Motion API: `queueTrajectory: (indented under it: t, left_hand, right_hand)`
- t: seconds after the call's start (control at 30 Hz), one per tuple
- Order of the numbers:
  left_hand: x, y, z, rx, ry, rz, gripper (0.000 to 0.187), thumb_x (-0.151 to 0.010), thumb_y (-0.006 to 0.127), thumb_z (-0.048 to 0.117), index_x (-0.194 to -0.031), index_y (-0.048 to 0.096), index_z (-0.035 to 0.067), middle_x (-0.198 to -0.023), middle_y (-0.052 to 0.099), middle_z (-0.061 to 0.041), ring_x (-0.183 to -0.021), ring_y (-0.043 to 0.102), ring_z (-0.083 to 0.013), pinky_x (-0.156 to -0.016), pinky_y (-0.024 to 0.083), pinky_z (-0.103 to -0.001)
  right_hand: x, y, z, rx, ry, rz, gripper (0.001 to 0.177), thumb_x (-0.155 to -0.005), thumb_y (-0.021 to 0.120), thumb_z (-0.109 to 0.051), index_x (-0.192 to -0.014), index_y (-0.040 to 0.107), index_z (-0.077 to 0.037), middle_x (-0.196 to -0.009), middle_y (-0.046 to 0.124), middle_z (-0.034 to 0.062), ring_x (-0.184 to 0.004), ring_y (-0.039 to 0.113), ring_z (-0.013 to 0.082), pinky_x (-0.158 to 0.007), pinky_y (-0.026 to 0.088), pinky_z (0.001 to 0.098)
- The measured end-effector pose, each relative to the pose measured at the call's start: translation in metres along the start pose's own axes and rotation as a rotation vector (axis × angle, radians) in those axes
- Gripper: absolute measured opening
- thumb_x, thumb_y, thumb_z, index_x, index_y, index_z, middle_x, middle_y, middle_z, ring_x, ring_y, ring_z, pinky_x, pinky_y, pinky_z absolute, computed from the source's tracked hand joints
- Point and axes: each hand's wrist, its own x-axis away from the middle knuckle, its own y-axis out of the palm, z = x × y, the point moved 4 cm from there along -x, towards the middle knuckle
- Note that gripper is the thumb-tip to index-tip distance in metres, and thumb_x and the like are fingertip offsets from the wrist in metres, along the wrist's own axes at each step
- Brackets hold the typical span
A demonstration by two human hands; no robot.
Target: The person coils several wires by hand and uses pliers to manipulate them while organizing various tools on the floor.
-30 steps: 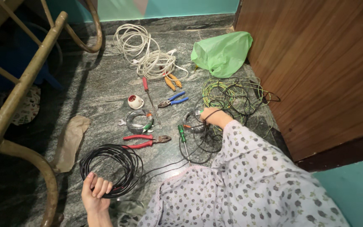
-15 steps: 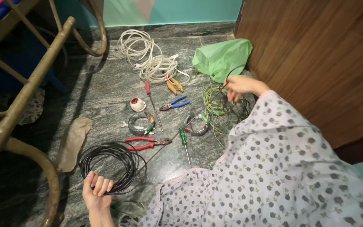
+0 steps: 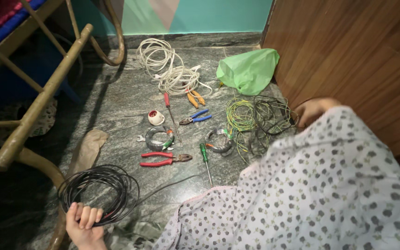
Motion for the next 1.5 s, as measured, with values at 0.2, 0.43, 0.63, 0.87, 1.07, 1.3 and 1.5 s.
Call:
queueTrajectory:
  t: [0.2, 0.43, 0.63, 0.87, 1.07, 1.3, 1.5]
  left_hand:
    - [-0.007, 0.011, -0.021, -0.028, -0.084, 0.035, 0.044, -0.117, 0.042, 0.027, -0.073, 0.040, 0.021, -0.049, 0.030, 0.011, -0.041, 0.026, -0.0047, -0.055, 0.033, -0.026]
    - [-0.002, 0.020, -0.016, -0.079, -0.075, 0.056, 0.045, -0.116, 0.044, 0.027, -0.073, 0.039, 0.021, -0.049, 0.029, 0.011, -0.041, 0.024, -0.0051, -0.054, 0.033, -0.026]
    - [-0.006, 0.016, -0.020, -0.087, -0.088, 0.064, 0.045, -0.116, 0.043, 0.027, -0.072, 0.039, 0.021, -0.049, 0.029, 0.011, -0.041, 0.024, -0.0049, -0.054, 0.032, -0.026]
    - [0.000, 0.015, -0.013, -0.135, -0.076, 0.092, 0.046, -0.116, 0.043, 0.028, -0.071, 0.038, 0.022, -0.049, 0.029, 0.012, -0.040, 0.023, -0.0044, -0.053, 0.032, -0.025]
    - [-0.001, 0.009, -0.008, -0.094, -0.061, 0.070, 0.045, -0.117, 0.042, 0.027, -0.073, 0.039, 0.022, -0.049, 0.029, 0.011, -0.040, 0.024, -0.0041, -0.053, 0.032, -0.025]
    - [0.013, -0.010, 0.020, -0.130, -0.105, 0.168, 0.046, -0.118, 0.043, 0.031, -0.072, 0.039, 0.024, -0.047, 0.028, 0.011, -0.038, 0.023, -0.0043, -0.053, 0.032, -0.025]
    - [0.005, -0.023, 0.013, -0.051, -0.117, 0.095, 0.049, -0.117, 0.044, 0.031, -0.069, 0.040, 0.024, -0.048, 0.029, 0.011, -0.040, 0.027, -0.0058, -0.057, 0.034, -0.027]
  right_hand:
    - [-0.016, 0.124, -0.030, -0.269, -0.227, -0.790, 0.077, -0.075, 0.085, -0.018, -0.145, 0.056, -0.002, -0.149, 0.058, 0.0121, -0.129, 0.061, 0.0242, -0.103, 0.058, 0.0485]
    - [0.055, 0.132, -0.113, -0.104, -0.724, -0.004, 0.098, -0.069, 0.092, -0.031, -0.147, 0.035, -0.014, -0.141, 0.054, 0.0118, -0.126, 0.059, 0.0266, -0.103, 0.051, 0.0395]
    - [0.065, 0.174, -0.160, 0.184, -0.727, 0.478, 0.074, -0.072, 0.085, -0.020, -0.138, 0.051, -0.018, -0.138, 0.056, 0.0063, -0.130, 0.055, 0.0288, -0.100, 0.048, 0.0421]
    - [-0.026, 0.196, -0.143, 0.118, -0.514, -0.015, 0.026, -0.081, 0.082, -0.023, -0.103, 0.078, -0.009, -0.095, 0.077, 0.0132, -0.090, 0.075, 0.0287, -0.080, 0.058, 0.0388]
    - [-0.058, 0.128, -0.115, -0.111, -0.173, -0.446, 0.047, -0.083, 0.083, -0.044, -0.111, 0.073, -0.007, -0.106, 0.079, 0.0025, -0.086, 0.074, 0.0177, -0.074, 0.061, 0.0321]
    - [-0.037, -0.092, -0.071, 0.344, -0.144, 1.069, 0.037, -0.103, 0.061, -0.046, -0.098, 0.081, -0.014, -0.106, 0.075, 0.0098, -0.089, 0.070, 0.0356, -0.071, 0.053, 0.0529]
    - [0.036, -0.145, -0.037, 0.675, -0.251, 1.674, 0.059, -0.092, 0.052, -0.065, -0.115, 0.067, -0.012, -0.115, 0.058, 0.0028, -0.136, 0.047, 0.0315, -0.112, 0.031, 0.0593]
